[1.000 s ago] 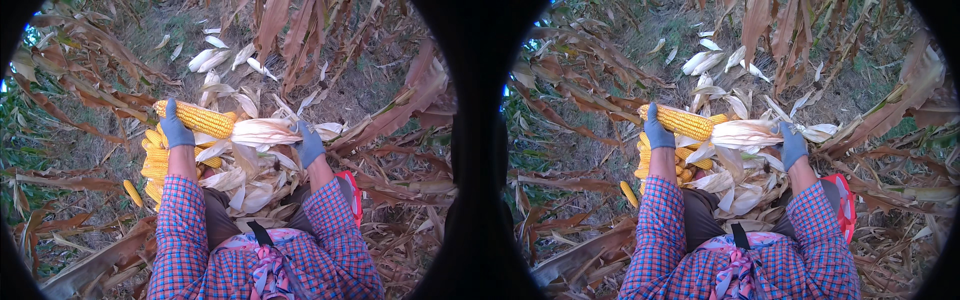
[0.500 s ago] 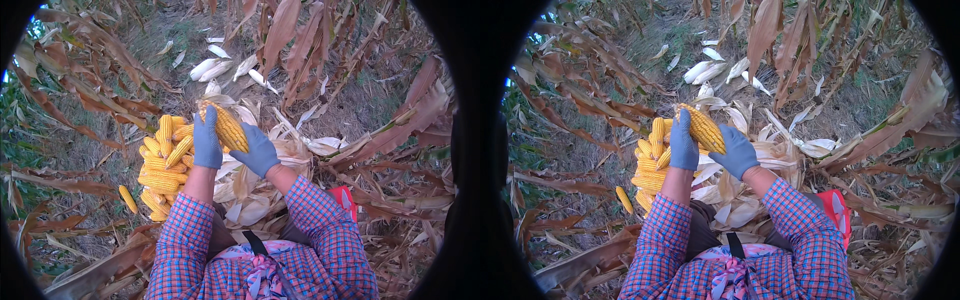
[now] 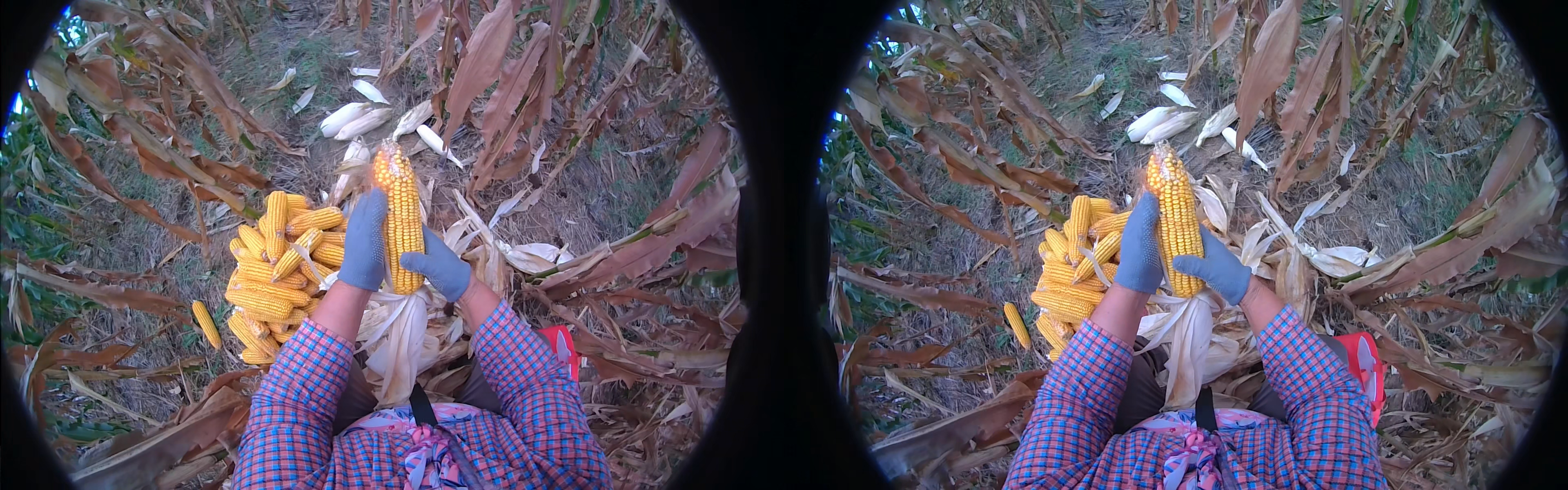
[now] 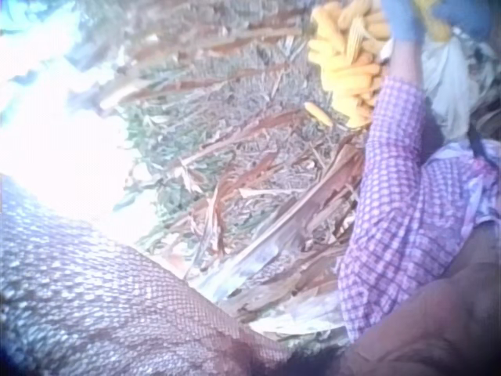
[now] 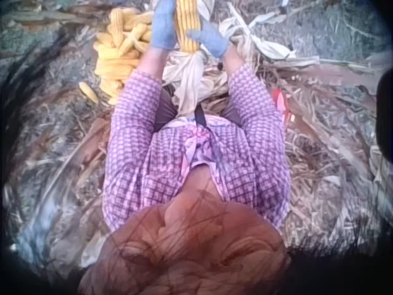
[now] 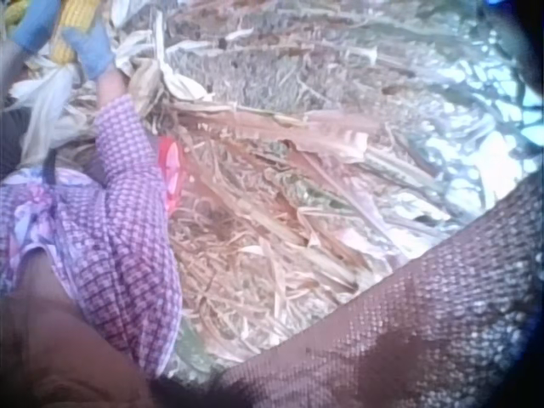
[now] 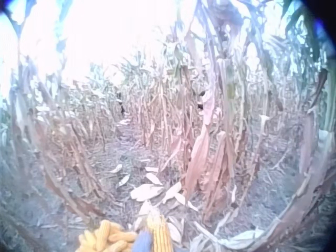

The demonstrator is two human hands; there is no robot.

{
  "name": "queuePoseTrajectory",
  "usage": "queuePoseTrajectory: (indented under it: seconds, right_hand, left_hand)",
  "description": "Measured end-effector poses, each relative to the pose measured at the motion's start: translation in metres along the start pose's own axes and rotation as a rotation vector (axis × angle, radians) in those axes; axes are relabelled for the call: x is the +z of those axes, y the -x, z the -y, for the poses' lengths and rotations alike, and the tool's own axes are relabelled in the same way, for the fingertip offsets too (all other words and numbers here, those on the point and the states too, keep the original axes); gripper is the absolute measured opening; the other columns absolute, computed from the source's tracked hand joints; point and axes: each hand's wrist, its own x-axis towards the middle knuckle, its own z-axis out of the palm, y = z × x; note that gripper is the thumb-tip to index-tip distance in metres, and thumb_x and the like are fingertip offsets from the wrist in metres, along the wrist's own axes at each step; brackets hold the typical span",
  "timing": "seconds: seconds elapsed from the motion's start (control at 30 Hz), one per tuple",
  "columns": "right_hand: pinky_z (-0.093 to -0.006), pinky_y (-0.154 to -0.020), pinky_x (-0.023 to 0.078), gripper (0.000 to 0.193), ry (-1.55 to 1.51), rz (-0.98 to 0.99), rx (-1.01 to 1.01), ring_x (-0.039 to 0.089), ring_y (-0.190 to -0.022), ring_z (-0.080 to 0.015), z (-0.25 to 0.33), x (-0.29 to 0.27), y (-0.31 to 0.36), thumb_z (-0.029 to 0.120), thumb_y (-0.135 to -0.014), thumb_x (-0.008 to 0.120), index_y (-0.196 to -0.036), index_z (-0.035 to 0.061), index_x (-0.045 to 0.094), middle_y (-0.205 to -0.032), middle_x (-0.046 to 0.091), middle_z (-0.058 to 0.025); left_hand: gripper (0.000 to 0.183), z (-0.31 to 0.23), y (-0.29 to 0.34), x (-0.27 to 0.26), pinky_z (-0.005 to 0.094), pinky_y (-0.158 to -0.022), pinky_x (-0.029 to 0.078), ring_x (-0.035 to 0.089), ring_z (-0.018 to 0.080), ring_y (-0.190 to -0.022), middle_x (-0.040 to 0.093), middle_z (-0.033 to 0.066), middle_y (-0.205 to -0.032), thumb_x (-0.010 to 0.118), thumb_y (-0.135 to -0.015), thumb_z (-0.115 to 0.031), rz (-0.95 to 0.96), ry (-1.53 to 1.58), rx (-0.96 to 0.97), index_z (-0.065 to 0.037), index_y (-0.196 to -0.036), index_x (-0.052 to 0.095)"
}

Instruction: The person sits in a cornfield and shucks corn cobs by hand, removing the husks and silk. They place the shucked cobs into a pile and discard the husks onto the ground.

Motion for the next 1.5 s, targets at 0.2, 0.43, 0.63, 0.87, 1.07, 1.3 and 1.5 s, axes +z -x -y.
queuePoseTrajectory:
  seconds: [0.2, 0.43, 0.63, 0.87, 1.07, 1.3, 1.5]
  right_hand:
    - [-0.0295, -0.095, 0.042, 0.068, 0.072, 0.0, 0.04, 0.051, -0.111, -0.0145, 0.001, 0.001, 0.002, 0.015, -0.078, 0.068, -0.135, 0.0016, 0.033, -0.123, 0.051, -0.0064]
    - [-0.0299, -0.095, 0.042, 0.071, 0.129, -0.016, 0.043, 0.051, -0.111, -0.0147, -0.004, 0.009, 0.005, 0.012, -0.078, 0.068, -0.136, 0.0021, 0.029, -0.124, 0.05, -0.0073]
    - [-0.0292, -0.095, 0.041, 0.067, 0.004, -0.046, 0.054, 0.052, -0.11, -0.0149, -0.008, -0.012, 0.006, 0.009, -0.077, 0.067, -0.135, 0.0012, 0.035, -0.122, 0.052, -0.0069]
    - [-0.0312, -0.096, 0.041, 0.062, -0.147, -0.205, -0.13, 0.052, -0.11, -0.0178, 0.006, -0.031, 0.01, 0.015, -0.077, 0.065, -0.131, 0.0006, 0.038, -0.119, 0.052, -0.0077]
    - [-0.0325, -0.096, 0.042, 0.06, -0.17, -0.501, -0.334, 0.053, -0.11, -0.0205, 0.028, -0.064, 0.013, 0.012, -0.076, 0.068, -0.127, -0.0002, 0.038, -0.117, 0.053, -0.0101]
    - [-0.0341, -0.092, 0.045, 0.071, 0.647, -0.687, -0.406, 0.056, -0.106, -0.021, 0.038, -0.061, 0.029, 0.016, -0.069, 0.077, -0.127, 0.0039, 0.038, -0.116, 0.054, -0.0126]
    - [-0.0394, -0.102, 0.038, 0.073, 1.204, -0.279, -0.903, 0.045, -0.121, -0.032, 0.017, -0.016, 0.02, 0.007, -0.064, 0.075, -0.13, 0.0126, 0.043, -0.13, 0.045, -0.0144]
  left_hand:
    - [0.021, -0.011, 0.005, 0.017, 0.0246, -0.079, 0.043, 0.051, 0.0104, -0.088, 0.055, 0.0031, -0.097, 0.061, -0.085, -0.011, -0.179, -0.233, 0.27, -0.001, -0.102, 0.054]
    - [0.009, -0.009, 0.0, 0.007, 0.0237, -0.075, 0.043, 0.05, 0.0086, -0.082, 0.054, 0.0004, -0.089, 0.057, -0.088, -0.009, -0.192, -0.123, 0.329, -0.005, -0.096, 0.056]
    - [0.013, -0.024, -0.003, 0.01, 0.0272, -0.072, 0.046, 0.053, 0.0113, -0.077, 0.056, 0.0017, -0.086, 0.053, -0.091, -0.02, -0.301, 0.318, 0.112, -0.007, -0.092, 0.055]
    - [0.013, -0.034, -0.01, -0.027, 0.0249, -0.063, 0.042, 0.048, 0.0084, -0.069, 0.05, -0.0009, -0.074, 0.055, -0.09, -0.02, -0.202, -0.587, 0.301, -0.007, -0.087, 0.054]
    - [0.014, -0.026, -0.014, -0.081, 0.0269, -0.066, 0.045, 0.054, 0.0134, -0.074, 0.056, 0.002, -0.077, 0.058, -0.088, -0.016, 0.103, -1.195, -0.063, -0.003, -0.093, 0.057]
    - [0.038, -0.071, -0.009, -0.092, 0.0382, -0.08, 0.048, 0.061, 0.0293, -0.088, 0.061, 0.0147, -0.103, 0.055, -0.088, -0.037, -0.262, -1.507, 0.32, -0.006, -0.109, 0.058]
    - [0.073, -0.002, 0.026, -0.011, 0.0365, -0.095, 0.045, 0.054, 0.0236, -0.112, 0.051, 0.014, -0.128, 0.032, -0.089, -0.063, 0.238, 0.043, -0.657, -0.005, -0.133, 0.041]
